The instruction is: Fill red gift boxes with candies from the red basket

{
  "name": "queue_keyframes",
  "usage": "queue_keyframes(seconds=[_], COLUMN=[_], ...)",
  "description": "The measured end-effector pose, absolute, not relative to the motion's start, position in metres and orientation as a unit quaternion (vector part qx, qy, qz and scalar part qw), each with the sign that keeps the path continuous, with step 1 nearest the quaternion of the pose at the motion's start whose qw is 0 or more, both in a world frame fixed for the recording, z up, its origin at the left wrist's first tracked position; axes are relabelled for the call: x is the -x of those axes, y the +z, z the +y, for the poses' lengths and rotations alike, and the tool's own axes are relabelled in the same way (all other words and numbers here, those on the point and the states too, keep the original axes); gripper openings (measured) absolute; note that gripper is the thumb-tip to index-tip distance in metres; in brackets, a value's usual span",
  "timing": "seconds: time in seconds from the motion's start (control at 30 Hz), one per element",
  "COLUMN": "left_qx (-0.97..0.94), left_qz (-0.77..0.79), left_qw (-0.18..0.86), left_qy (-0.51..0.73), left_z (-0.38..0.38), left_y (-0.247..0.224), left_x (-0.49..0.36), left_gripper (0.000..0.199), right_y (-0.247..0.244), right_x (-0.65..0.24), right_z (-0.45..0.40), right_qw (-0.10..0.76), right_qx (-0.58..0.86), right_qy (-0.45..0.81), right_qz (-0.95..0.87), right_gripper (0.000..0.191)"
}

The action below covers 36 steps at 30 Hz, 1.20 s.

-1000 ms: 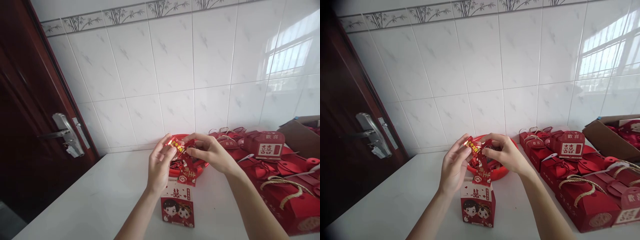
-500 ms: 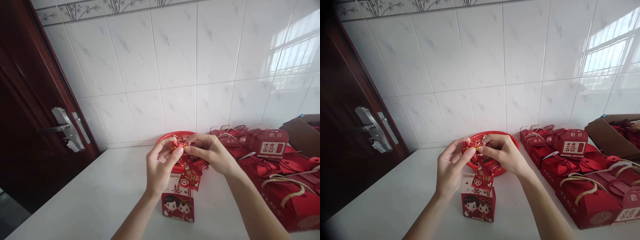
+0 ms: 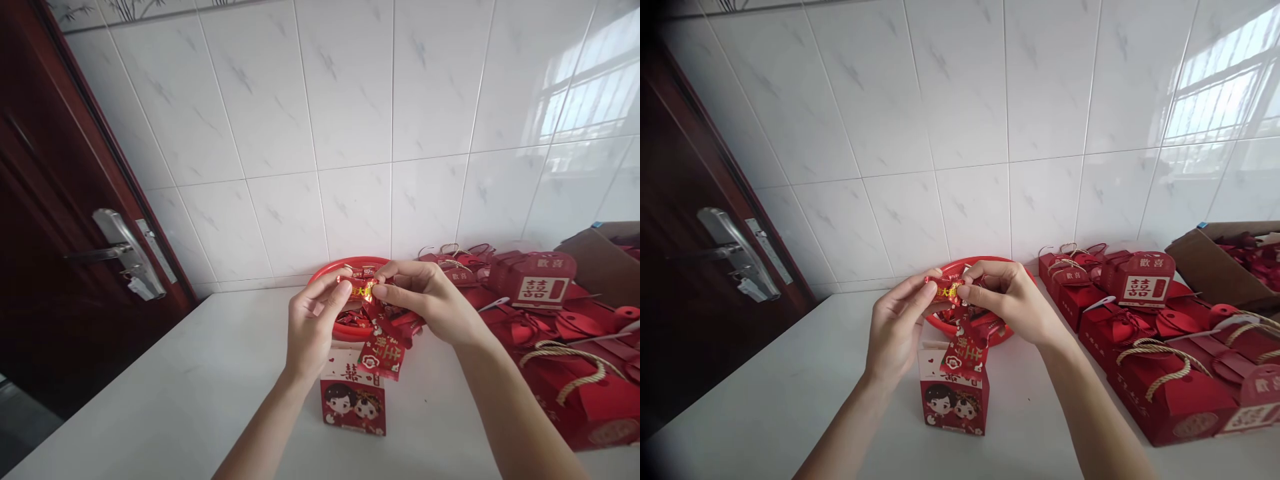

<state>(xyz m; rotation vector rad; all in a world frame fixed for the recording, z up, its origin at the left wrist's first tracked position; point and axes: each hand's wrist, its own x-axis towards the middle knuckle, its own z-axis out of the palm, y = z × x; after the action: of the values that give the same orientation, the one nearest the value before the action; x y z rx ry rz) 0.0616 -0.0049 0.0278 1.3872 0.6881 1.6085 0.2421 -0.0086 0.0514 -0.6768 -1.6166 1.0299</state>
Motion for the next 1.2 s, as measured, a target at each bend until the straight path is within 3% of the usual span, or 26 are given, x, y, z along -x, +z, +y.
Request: queue_keyframes(seconds=[0.77,1.2], left_qx=[-0.574,-0.58], left_qz=[0.363,0.386], left_qw=[0.439,0.347], left_qy=[0.588,0.627], left_z=[-0.005,-0.004], left_y=[0.035,0.03], left_x=[-0.053,-0.054], left_gripper=[0.036,0.019], right_y=[0.045,0.045], right_x=[-0.246,-0.246], right_z=[0.005,0.004], right_qw=[0.488,0.483], right_qx=[0.289,0.296], right_qy=[0.52,0.485], right_qz=[-0.639,-0.666], right_gripper=[0.03,0.029])
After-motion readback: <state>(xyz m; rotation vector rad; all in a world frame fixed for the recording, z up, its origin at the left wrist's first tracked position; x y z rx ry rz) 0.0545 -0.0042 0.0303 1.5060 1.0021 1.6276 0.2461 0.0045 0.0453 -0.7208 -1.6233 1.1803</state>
